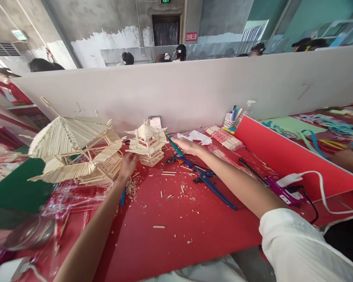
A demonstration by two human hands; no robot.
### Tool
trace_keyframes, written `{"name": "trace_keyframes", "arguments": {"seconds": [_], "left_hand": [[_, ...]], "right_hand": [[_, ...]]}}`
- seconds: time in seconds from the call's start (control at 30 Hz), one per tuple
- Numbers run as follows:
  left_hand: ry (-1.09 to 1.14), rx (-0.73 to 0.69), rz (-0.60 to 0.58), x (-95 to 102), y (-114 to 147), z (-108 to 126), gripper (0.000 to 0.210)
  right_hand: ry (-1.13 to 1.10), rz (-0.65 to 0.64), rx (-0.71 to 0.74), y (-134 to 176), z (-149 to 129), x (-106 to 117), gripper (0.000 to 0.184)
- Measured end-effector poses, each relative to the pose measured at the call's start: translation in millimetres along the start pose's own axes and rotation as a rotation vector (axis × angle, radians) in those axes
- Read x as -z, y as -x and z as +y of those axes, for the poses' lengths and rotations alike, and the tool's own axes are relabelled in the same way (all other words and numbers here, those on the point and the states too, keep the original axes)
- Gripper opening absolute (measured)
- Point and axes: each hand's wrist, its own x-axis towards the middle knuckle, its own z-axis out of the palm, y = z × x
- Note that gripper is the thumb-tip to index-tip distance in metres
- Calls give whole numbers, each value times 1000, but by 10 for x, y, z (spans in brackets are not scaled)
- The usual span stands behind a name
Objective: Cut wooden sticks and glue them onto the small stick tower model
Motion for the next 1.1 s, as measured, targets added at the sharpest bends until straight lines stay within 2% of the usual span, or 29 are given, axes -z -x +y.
{"name": "trace_keyframes", "arguments": {"seconds": [0.33,0.57,0.8,0.93,1.1], "left_hand": [[-36,-31,-26,18,-10,40,33],[-48,-35,-23,14,-10,21,32],[-31,-24,-22,14,-18,17,31],[-12,-28,-19,5,-23,12,31],[-14,-30,-19,5,-18,14,31]], "right_hand": [[99,40,-86,-81,-146,105,40],[132,45,-22,-121,-156,90,34],[163,37,38,-234,-86,189,34],[181,44,98,-302,-35,205,39],[301,82,126,-294,-29,161,58]]}}
